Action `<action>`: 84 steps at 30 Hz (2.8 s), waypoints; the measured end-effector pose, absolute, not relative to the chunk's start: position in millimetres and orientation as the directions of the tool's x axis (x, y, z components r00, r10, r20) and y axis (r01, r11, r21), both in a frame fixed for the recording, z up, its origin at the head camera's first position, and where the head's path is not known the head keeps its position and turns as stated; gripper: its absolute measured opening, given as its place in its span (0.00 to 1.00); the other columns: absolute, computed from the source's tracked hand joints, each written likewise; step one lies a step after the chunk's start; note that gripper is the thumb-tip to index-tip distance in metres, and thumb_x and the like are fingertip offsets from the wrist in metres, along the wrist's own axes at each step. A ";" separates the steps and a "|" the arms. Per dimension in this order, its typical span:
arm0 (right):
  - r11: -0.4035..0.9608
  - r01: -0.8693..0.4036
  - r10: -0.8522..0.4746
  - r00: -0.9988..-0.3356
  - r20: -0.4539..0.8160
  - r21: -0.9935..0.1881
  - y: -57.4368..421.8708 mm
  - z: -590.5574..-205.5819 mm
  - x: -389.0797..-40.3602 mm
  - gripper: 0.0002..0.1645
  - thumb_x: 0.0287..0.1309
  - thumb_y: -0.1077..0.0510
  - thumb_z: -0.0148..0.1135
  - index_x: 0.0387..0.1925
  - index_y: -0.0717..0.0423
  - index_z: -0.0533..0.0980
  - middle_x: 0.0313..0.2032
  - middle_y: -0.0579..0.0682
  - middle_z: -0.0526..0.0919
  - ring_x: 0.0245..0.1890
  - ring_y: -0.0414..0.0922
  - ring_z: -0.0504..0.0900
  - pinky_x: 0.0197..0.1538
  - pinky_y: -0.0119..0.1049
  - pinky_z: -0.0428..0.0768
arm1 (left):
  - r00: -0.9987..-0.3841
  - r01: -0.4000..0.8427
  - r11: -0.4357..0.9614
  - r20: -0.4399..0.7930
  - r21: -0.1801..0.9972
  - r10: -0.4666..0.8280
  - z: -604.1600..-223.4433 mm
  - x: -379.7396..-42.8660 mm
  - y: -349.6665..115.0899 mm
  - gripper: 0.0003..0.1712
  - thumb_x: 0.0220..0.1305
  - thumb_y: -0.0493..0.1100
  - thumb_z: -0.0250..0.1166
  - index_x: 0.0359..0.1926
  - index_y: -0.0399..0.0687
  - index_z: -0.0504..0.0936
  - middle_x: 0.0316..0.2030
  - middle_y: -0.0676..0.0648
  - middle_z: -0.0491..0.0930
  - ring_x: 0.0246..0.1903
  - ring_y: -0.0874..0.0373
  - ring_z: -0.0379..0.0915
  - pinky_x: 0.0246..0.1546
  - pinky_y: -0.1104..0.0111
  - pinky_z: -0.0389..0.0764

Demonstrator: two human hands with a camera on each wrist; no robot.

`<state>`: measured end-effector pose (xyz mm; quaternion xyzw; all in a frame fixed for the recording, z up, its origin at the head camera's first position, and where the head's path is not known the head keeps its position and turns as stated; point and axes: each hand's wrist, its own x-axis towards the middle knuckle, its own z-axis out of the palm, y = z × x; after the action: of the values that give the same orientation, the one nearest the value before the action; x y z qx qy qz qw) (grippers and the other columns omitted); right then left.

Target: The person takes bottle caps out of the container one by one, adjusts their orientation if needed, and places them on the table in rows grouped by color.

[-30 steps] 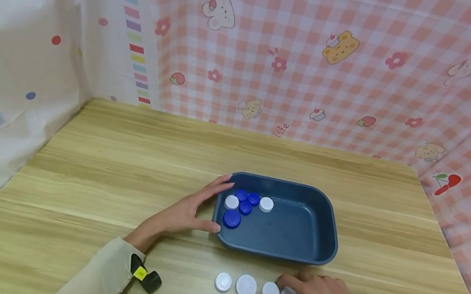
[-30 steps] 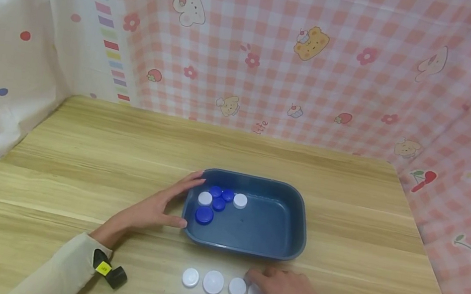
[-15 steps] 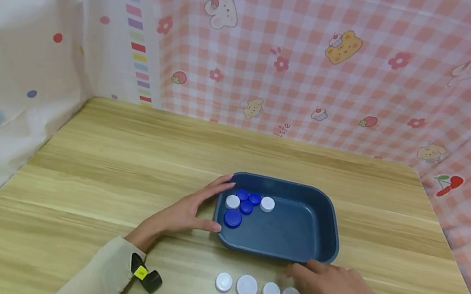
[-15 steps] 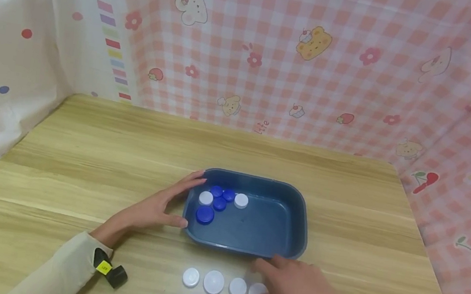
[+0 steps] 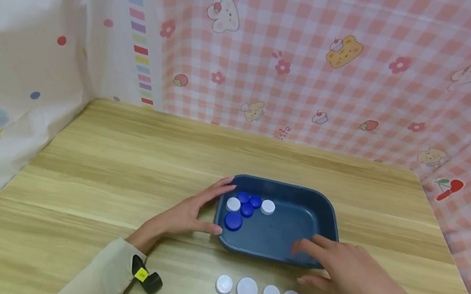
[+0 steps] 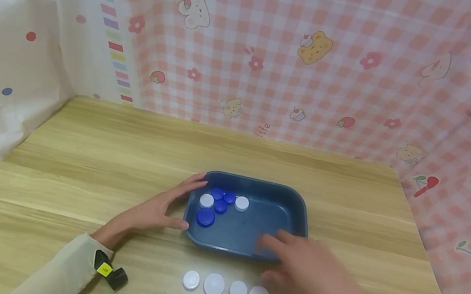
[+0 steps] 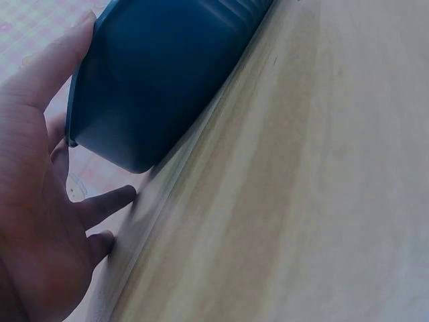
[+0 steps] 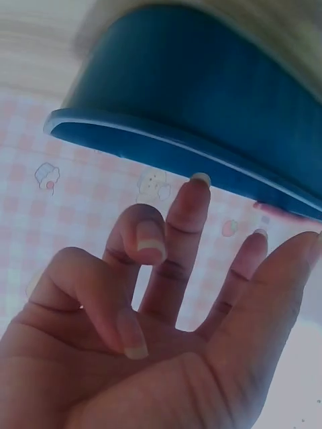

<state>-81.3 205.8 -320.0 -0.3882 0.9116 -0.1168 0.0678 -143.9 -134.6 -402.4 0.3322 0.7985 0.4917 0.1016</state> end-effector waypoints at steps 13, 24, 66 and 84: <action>0.663 -0.696 -0.738 -0.669 -0.085 -0.278 199.0 -321.9 -123.2 0.24 0.57 0.43 0.65 0.54 0.36 0.71 0.41 0.34 0.76 0.31 0.32 0.75 0.32 0.32 0.76 | -0.747 0.479 0.289 0.212 0.829 0.631 -440.6 -159.0 -136.7 0.51 0.54 0.49 0.73 0.74 0.57 0.54 0.74 0.60 0.40 0.72 0.60 0.35 0.67 0.46 0.48; 0.611 -0.757 -0.787 -0.611 -0.079 -0.230 187.0 -322.0 -151.0 0.21 0.56 0.50 0.68 0.51 0.37 0.73 0.38 0.38 0.76 0.34 0.39 0.78 0.30 0.34 0.76 | -0.755 0.468 0.290 0.208 0.835 0.622 -429.7 -154.6 -137.1 0.51 0.54 0.44 0.73 0.74 0.53 0.54 0.75 0.54 0.41 0.72 0.58 0.35 0.67 0.46 0.47; 0.656 -0.750 -0.732 -0.604 -0.315 -0.086 137.5 -334.2 -209.4 0.22 0.51 0.53 0.73 0.48 0.38 0.78 0.41 0.47 0.81 0.38 0.45 0.79 0.40 0.46 0.80 | -0.753 0.465 0.299 0.195 0.834 0.628 -439.9 -159.5 -139.3 0.51 0.54 0.48 0.72 0.74 0.62 0.53 0.74 0.62 0.39 0.72 0.63 0.34 0.67 0.47 0.48; 0.680 -0.730 -0.693 -0.613 -0.379 -0.063 129.9 -349.5 -214.2 0.21 0.51 0.56 0.73 0.48 0.38 0.79 0.42 0.48 0.82 0.39 0.45 0.78 0.46 0.48 0.80 | -0.752 0.420 0.267 0.168 0.867 0.637 -405.3 -144.5 -137.1 0.49 0.56 0.41 0.71 0.74 0.49 0.54 0.75 0.51 0.41 0.73 0.54 0.35 0.67 0.46 0.45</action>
<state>-214.2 129.9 -349.5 -0.3968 0.8968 0.0487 0.1896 -144.5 -137.1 -405.3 0.3352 0.7885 0.5043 0.1076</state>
